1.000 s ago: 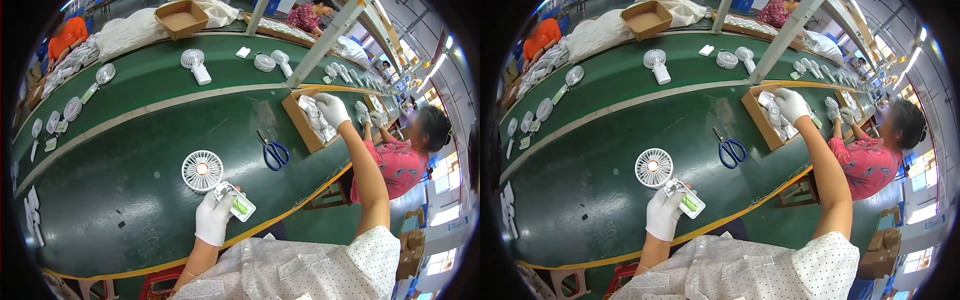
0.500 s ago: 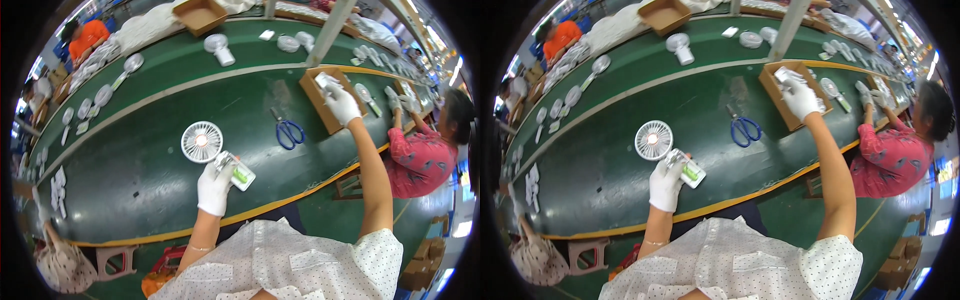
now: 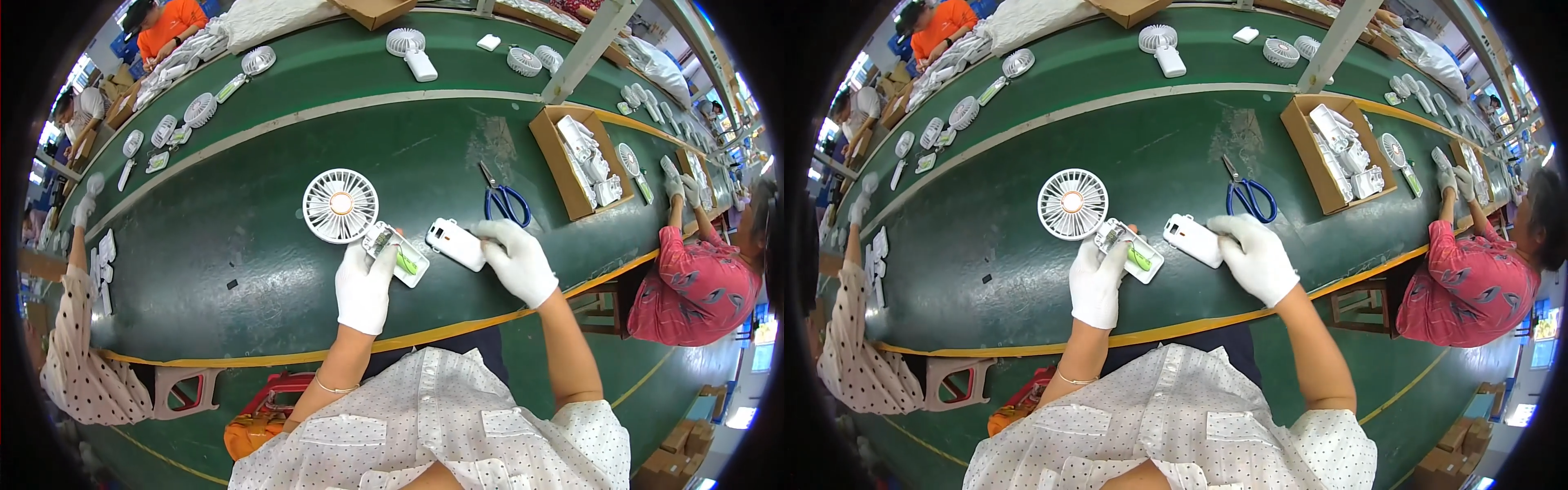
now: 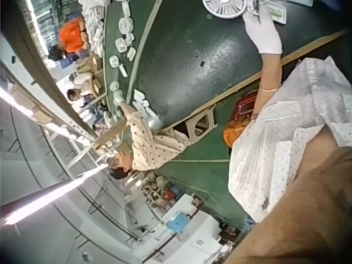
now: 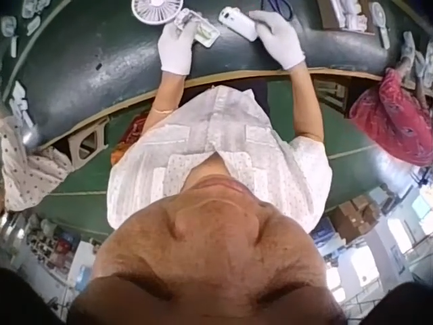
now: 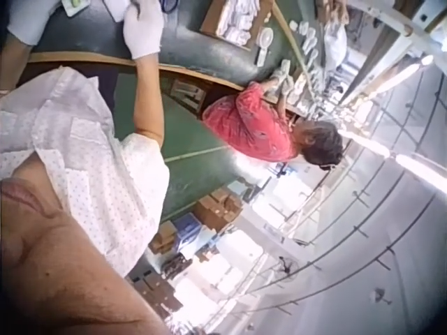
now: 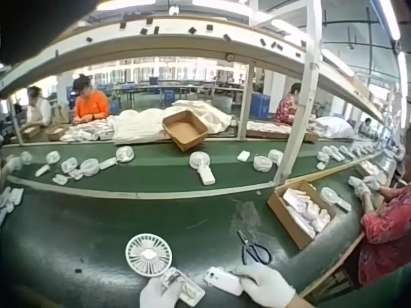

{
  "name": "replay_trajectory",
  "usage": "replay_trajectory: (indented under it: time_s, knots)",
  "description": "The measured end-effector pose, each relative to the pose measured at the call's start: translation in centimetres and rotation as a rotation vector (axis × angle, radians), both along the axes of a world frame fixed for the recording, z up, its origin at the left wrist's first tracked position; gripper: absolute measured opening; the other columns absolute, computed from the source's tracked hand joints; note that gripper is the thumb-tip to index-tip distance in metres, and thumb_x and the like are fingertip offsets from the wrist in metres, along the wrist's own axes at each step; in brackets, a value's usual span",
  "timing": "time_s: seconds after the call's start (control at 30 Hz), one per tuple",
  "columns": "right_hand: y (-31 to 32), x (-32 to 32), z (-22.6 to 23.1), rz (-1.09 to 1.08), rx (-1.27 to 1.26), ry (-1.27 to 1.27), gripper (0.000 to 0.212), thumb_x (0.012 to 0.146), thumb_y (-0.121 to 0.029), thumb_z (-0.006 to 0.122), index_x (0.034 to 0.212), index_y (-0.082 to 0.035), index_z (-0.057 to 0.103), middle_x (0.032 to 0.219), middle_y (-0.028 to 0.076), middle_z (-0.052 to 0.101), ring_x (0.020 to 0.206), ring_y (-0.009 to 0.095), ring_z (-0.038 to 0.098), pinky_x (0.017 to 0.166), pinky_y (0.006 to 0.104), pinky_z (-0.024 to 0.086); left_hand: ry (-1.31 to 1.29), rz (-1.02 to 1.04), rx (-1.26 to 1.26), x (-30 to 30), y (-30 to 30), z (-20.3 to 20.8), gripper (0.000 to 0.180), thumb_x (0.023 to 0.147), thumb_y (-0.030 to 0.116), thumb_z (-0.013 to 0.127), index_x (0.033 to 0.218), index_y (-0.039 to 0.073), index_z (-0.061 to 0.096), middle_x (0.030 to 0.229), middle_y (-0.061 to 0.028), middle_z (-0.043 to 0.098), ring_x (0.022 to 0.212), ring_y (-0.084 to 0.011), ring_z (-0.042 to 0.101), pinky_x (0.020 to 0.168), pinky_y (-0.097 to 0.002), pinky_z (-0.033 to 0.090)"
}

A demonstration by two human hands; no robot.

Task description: The person assembles portable fans by attaching the fan head and motor to the handle casing, connecting the internal battery and wiring components by hand, testing the fan operation, and fitting the casing pieces together.

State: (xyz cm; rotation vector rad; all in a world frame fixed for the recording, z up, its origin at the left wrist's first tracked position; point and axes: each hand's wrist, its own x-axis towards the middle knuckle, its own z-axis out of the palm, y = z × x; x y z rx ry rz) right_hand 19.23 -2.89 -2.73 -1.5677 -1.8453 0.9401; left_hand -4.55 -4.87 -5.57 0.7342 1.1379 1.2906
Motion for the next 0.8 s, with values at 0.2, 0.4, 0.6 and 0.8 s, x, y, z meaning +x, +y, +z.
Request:
replay_trajectory:
  time_s: [0.2, 0.4, 0.6, 0.8]
  knots:
    - [-2.6, -4.4, -0.6, 0.062, 0.369, -0.396, 0.059, 0.07, -0.017, 0.082, 0.123, -0.003, 0.061, 0.122, 0.018, 0.061, 0.114, 0.038, 0.057, 0.097, 0.0433, 0.047, 0.088, 0.048, 0.041, -0.4, -0.2, -0.3, 0.028, 0.095, 0.004, 0.06, 0.121, -0.006, 0.056, 0.115, -0.0129, 0.067, 0.1, -0.0139, 0.064, 0.089, -0.0287, 0.051]
    - [-2.9, -5.0, 0.2, -0.008, 0.394, -0.245, 0.051, 0.072, -0.01, 0.078, 0.12, -0.002, 0.062, 0.117, 0.018, 0.063, 0.108, 0.036, 0.061, 0.092, 0.0409, 0.05, 0.207, 0.043, 0.088, -0.3, -0.6, -0.5, 0.028, 0.095, 0.005, 0.06, 0.121, -0.006, 0.057, 0.11, -0.012, 0.068, 0.098, -0.0139, 0.066, 0.087, -0.0298, 0.052]
    - [-3.5, -8.9, 0.4, 0.044, 0.352, -0.051, 0.049, 0.077, -0.012, 0.077, 0.123, -0.005, 0.065, 0.115, 0.019, 0.062, 0.1, 0.034, 0.065, 0.087, 0.0384, 0.052, 0.33, -0.101, 0.097, -0.8, -1.0, 0.4, 0.038, 0.092, 0.001, 0.055, 0.13, -0.004, 0.054, 0.12, -0.013, 0.066, 0.108, -0.0166, 0.064, 0.094, -0.0312, 0.05]
    - [-4.3, -9.8, -0.1, -0.032, 0.371, -0.095, 0.048, 0.078, -0.01, 0.076, 0.123, -0.004, 0.064, 0.113, 0.019, 0.061, 0.1, 0.036, 0.063, 0.086, 0.0408, 0.053, -0.112, -0.237, 0.196, -1.0, -1.1, -0.4, 0.05, 0.094, 0.002, 0.049, 0.143, -0.006, 0.043, 0.143, -0.0158, 0.052, 0.128, -0.0208, 0.053, 0.109, -0.0341, 0.042]
